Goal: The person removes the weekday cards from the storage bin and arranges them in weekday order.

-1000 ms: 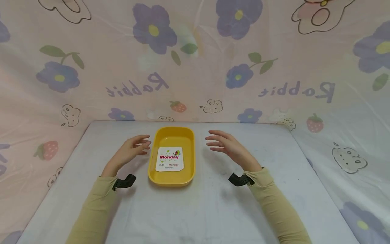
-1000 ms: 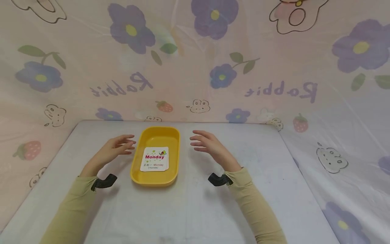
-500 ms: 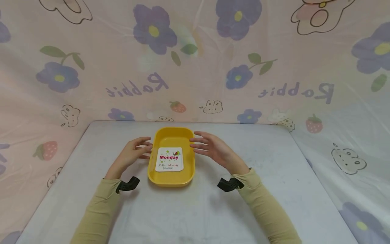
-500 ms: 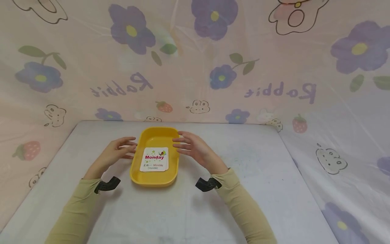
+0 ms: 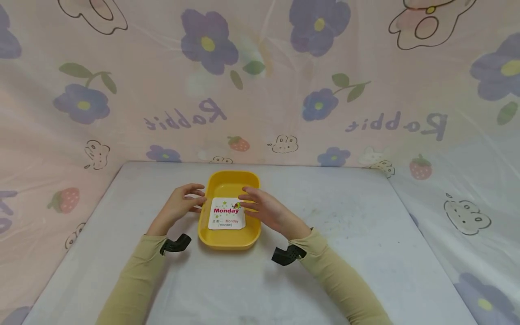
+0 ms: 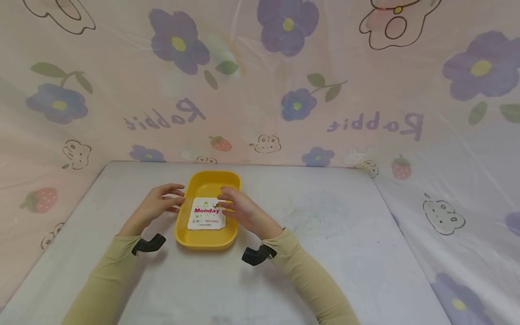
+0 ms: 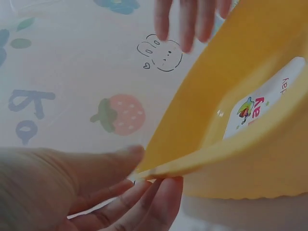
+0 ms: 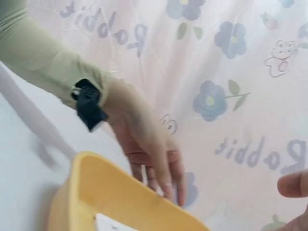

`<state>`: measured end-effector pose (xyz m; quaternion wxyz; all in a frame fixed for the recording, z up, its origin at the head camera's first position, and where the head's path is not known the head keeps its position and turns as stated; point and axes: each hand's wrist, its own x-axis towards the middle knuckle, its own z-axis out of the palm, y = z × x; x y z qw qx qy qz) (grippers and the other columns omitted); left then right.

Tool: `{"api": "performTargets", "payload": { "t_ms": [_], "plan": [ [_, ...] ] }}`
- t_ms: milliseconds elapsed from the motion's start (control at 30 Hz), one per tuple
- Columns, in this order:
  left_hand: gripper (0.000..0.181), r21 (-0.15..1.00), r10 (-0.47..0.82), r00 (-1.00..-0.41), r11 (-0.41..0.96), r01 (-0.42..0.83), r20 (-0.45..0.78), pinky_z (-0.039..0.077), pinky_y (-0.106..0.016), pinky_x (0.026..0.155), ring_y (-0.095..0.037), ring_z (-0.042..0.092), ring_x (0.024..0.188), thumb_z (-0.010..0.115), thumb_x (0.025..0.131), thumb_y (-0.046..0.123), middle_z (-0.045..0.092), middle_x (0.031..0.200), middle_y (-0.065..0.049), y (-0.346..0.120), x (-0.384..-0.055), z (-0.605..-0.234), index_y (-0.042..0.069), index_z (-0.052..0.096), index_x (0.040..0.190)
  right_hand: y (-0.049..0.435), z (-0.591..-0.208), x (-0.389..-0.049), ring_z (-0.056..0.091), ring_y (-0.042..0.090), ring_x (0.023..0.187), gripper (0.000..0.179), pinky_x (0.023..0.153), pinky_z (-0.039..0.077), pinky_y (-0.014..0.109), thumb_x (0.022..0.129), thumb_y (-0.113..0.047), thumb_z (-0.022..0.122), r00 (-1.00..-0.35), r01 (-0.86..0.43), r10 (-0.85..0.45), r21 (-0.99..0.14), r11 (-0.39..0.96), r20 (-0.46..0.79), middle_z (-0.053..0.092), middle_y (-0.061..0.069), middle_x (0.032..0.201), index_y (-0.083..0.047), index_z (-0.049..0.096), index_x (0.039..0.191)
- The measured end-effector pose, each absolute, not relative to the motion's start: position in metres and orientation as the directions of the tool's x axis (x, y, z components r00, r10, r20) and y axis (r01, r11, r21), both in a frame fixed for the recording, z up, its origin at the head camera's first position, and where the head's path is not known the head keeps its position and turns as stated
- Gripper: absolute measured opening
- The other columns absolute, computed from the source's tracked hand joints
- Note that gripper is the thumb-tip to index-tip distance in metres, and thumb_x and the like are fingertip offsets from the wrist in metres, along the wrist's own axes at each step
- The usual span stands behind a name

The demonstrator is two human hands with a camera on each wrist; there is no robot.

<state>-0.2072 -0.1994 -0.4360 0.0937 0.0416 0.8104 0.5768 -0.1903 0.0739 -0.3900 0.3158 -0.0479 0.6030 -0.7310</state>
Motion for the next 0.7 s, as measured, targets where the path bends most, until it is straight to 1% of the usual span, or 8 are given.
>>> {"api": "performTargets", "payload": {
  "t_ms": [133,267,500,700],
  "plan": [
    [0.048,0.932,0.167,-0.98,0.359,-0.045,-0.112,0.057,-0.034,0.07,-0.028,0.065,0.085,0.064,0.091,0.004,0.053,0.118,-0.026,-0.197,-0.208,-0.435,-0.007,0.046,0.134,0.06,-0.401,-0.188,0.019,0.04,0.139,0.063,0.113,0.016,0.049,0.1,-0.032,0.042,-0.785,0.459,-0.496,-0.886,-0.065,-0.371,0.02,0.027,0.151,0.001,0.018,0.148],
    [0.046,0.93,0.159,-0.979,0.362,-0.061,-0.127,0.057,-0.033,0.069,-0.027,0.065,0.081,0.063,0.091,0.001,0.054,0.116,-0.026,-0.195,-0.209,-0.435,-0.008,0.047,0.133,0.051,-0.411,-0.188,0.014,0.04,0.14,0.065,0.114,0.011,0.049,0.099,-0.031,0.043,-0.789,0.5,-0.452,-0.863,-0.08,-0.415,0.018,0.026,0.151,0.002,0.017,0.147],
    [0.046,0.923,0.165,-0.977,0.381,-0.062,-0.134,0.056,-0.036,0.071,-0.024,0.065,0.079,0.064,0.09,0.002,0.055,0.114,-0.024,-0.196,-0.209,-0.434,-0.007,0.048,0.132,0.046,-0.414,-0.191,0.014,0.039,0.139,0.06,0.114,0.009,0.049,0.099,-0.028,0.043,-0.805,0.523,-0.407,-0.84,-0.144,-0.431,0.015,0.025,0.151,0.001,0.018,0.146],
    [0.044,0.92,0.168,-0.977,0.388,-0.059,-0.133,0.057,-0.034,0.07,-0.022,0.064,0.076,0.063,0.09,0.001,0.055,0.112,-0.024,-0.196,-0.21,-0.433,-0.007,0.048,0.131,0.045,-0.416,-0.194,0.016,0.036,0.139,0.062,0.114,0.009,0.048,0.1,-0.03,0.041,-0.805,0.537,-0.383,-0.83,-0.15,-0.452,0.018,0.023,0.151,0.006,0.02,0.145]
  ]
}}
